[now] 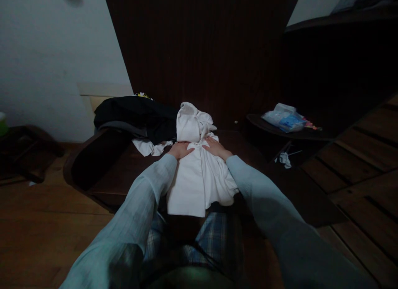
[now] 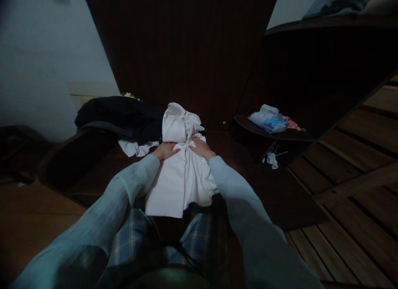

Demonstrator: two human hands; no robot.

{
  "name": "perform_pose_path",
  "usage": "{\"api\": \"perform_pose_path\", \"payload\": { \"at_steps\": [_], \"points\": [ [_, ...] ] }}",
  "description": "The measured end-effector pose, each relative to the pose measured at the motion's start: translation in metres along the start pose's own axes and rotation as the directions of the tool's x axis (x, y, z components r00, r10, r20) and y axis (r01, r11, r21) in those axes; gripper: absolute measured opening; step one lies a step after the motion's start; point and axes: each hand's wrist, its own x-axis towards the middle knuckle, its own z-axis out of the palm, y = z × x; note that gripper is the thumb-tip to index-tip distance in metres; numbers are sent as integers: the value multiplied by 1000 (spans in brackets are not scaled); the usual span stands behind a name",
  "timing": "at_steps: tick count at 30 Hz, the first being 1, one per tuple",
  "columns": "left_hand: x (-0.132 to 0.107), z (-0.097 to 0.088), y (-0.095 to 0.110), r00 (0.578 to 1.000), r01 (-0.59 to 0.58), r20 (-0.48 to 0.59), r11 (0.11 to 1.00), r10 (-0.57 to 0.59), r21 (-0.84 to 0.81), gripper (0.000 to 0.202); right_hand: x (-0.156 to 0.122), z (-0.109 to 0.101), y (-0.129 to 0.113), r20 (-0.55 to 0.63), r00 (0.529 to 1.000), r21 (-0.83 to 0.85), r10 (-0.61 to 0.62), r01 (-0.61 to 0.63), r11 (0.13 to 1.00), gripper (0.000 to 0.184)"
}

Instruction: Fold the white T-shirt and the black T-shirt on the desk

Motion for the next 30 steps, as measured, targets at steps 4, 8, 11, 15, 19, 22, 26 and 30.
{"api": "perform_pose_path", "payload": {
  "at_steps": [4, 8, 11, 15, 19, 22, 26, 30],
  "points": [
    [-11, -9, 5, 996, -17, -90, 1000, 17, -4, 40, -8, -7, 0, -70, 994, 21, -85, 87, 996, 50],
    [-42, -19, 9, 963, -8, -270, 1000, 2, -23, 30, -41, -24, -2, -144, 977, 105, -160, 176, 979, 43],
    [-70, -24, 12, 972, -4, -235, 995, -19, -98, 28, -78, -31, -13, -180, 963, 193, -200, 234, 953, 37],
    [-102, -20, 18, 994, -109, -46, 979, 102, -171, 45, -126, -17, -32, -100, 956, 173, -274, 288, 942, 46],
    [-116, -9, 26, 995, -91, 38, 987, 97, -130, 68, -147, 3, -45, -75, 973, 40, -218, 221, 974, 51],
    [-111, -3, 27, 995, -65, 63, 991, 72, -113, 71, -145, 8, -44, -78, 977, -20, -197, 196, 980, 51],
    [-89, 1, 22, 996, -63, 56, 992, 69, -109, 72, -129, 3, -29, -37, 979, -51, -202, 200, 979, 53],
    [-63, 3, 19, 999, -23, 45, 991, 29, -128, 69, -109, -2, -10, -28, 980, -61, -197, 195, 979, 50]
  ]
}}
